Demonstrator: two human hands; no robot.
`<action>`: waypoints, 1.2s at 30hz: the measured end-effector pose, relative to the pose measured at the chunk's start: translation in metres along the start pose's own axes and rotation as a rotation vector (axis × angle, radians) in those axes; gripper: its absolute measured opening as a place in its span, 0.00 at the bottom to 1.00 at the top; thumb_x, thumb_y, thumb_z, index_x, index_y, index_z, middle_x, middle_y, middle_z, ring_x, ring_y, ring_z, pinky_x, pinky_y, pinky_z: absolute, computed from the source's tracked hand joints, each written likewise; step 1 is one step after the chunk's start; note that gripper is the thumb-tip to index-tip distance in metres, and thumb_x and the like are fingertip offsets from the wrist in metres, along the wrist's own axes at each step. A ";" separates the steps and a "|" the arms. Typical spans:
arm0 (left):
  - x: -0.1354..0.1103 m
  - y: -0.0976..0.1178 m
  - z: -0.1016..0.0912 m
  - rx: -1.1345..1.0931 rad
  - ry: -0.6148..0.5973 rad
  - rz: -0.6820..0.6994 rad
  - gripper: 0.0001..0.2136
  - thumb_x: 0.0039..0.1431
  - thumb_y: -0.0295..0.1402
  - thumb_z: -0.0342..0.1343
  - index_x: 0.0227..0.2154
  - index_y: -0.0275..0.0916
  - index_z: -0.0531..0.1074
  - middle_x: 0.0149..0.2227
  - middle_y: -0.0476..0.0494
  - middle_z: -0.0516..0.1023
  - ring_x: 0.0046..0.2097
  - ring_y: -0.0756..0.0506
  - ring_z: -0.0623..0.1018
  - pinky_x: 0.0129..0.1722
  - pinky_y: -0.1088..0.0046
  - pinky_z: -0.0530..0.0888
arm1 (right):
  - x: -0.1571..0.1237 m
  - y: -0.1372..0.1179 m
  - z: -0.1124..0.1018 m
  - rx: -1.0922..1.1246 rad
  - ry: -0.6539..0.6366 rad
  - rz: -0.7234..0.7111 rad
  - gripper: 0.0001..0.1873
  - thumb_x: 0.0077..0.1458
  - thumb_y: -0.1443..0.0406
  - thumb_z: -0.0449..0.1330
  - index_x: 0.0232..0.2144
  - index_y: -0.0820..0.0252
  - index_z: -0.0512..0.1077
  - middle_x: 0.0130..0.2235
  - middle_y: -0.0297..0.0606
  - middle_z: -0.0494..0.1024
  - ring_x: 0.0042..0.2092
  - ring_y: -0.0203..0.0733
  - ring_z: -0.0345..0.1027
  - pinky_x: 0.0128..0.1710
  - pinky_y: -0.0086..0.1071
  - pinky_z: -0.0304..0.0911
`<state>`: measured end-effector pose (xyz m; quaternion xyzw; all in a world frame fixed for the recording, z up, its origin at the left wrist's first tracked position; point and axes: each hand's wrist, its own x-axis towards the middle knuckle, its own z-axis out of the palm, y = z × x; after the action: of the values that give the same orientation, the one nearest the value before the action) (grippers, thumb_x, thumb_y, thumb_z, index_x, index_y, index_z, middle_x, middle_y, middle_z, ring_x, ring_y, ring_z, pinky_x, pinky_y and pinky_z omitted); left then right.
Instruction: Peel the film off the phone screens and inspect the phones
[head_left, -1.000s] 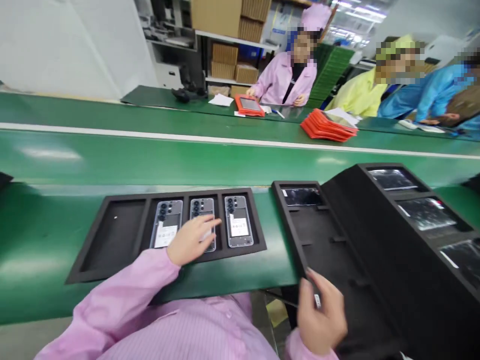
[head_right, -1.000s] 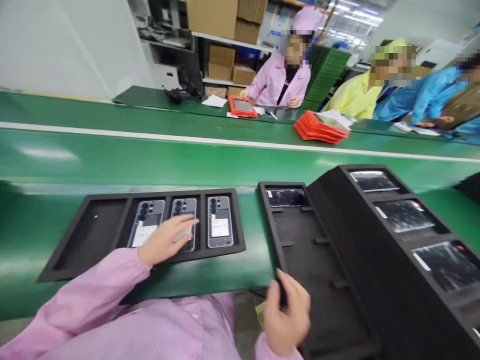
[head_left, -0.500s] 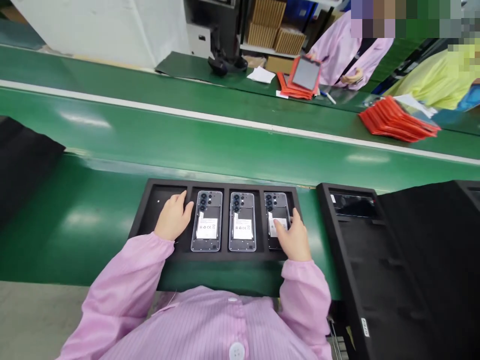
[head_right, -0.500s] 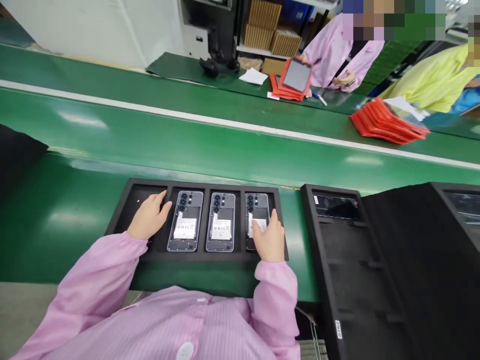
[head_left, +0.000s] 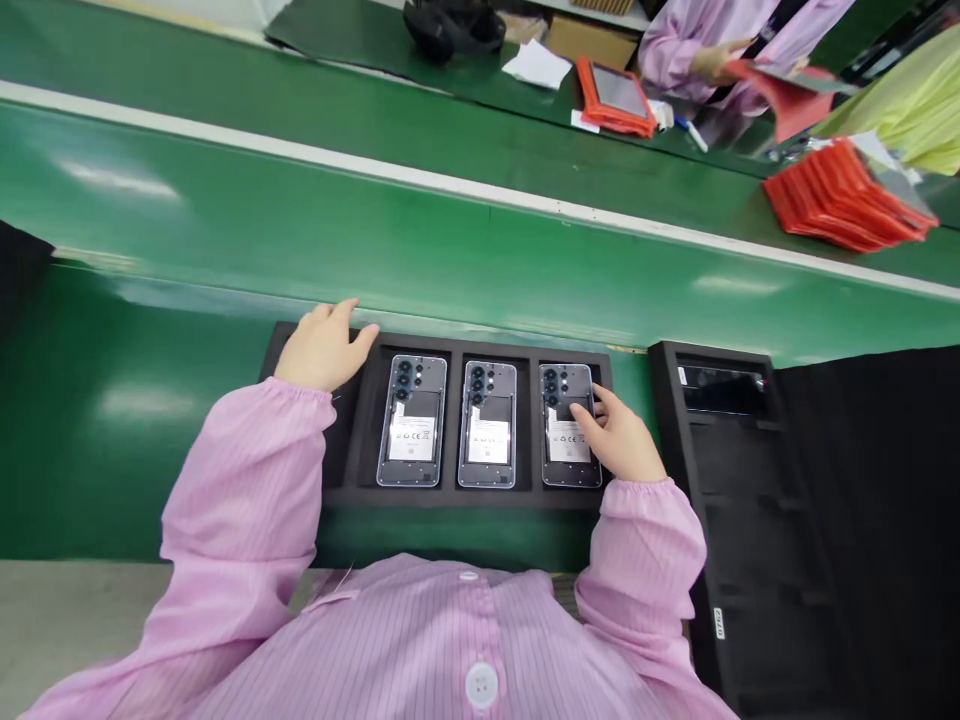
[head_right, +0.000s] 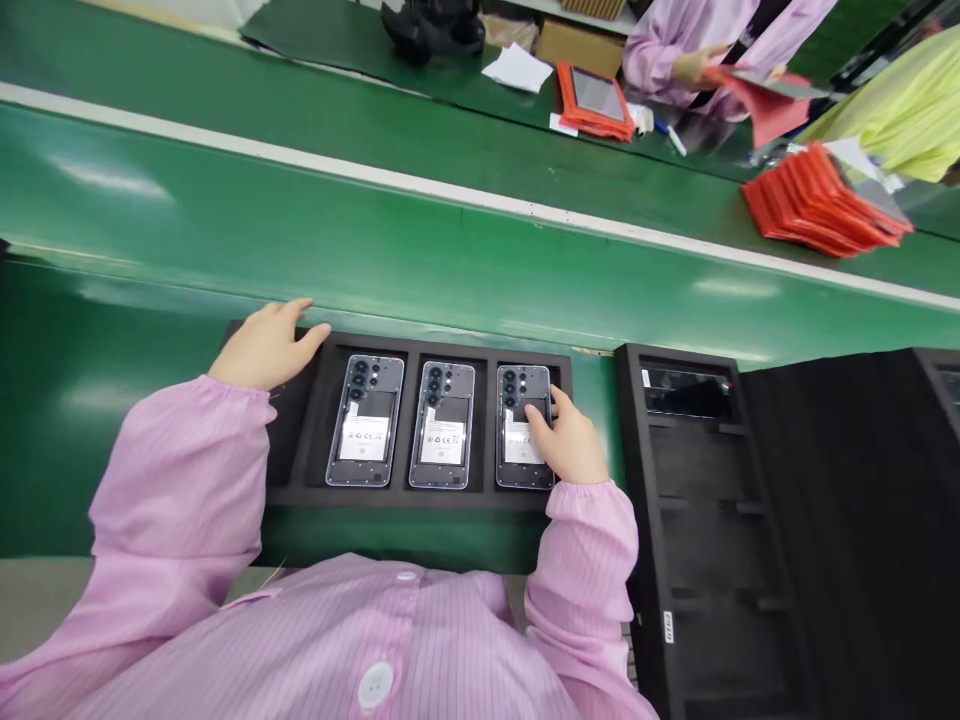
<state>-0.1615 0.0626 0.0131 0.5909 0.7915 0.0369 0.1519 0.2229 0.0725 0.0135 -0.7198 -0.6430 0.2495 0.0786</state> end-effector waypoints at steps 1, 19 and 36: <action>0.002 0.000 0.005 -0.002 0.002 0.036 0.27 0.64 0.48 0.36 0.58 0.40 0.66 0.59 0.35 0.69 0.62 0.32 0.65 0.58 0.50 0.63 | 0.004 0.003 -0.002 0.004 -0.031 -0.013 0.32 0.56 0.53 0.57 0.59 0.62 0.65 0.40 0.41 0.78 0.35 0.44 0.71 0.38 0.36 0.63; -0.005 -0.003 -0.015 -0.106 0.297 0.053 0.19 0.63 0.43 0.42 0.32 0.41 0.77 0.31 0.46 0.77 0.39 0.44 0.72 0.52 0.60 0.61 | 0.025 0.024 0.012 0.334 0.364 -0.039 0.21 0.55 0.52 0.58 0.23 0.63 0.78 0.23 0.38 0.76 0.22 0.37 0.65 0.27 0.31 0.59; 0.002 -0.010 -0.007 -0.072 0.204 0.080 0.16 0.60 0.45 0.46 0.34 0.40 0.73 0.34 0.45 0.76 0.43 0.41 0.72 0.55 0.57 0.63 | 0.034 0.033 0.008 0.314 0.247 -0.113 0.17 0.56 0.53 0.53 0.29 0.63 0.69 0.24 0.30 0.61 0.27 0.34 0.52 0.29 0.30 0.51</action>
<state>-0.1731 0.0623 0.0175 0.6092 0.7769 0.1313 0.0899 0.2504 0.0983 -0.0163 -0.6866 -0.6210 0.2516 0.2821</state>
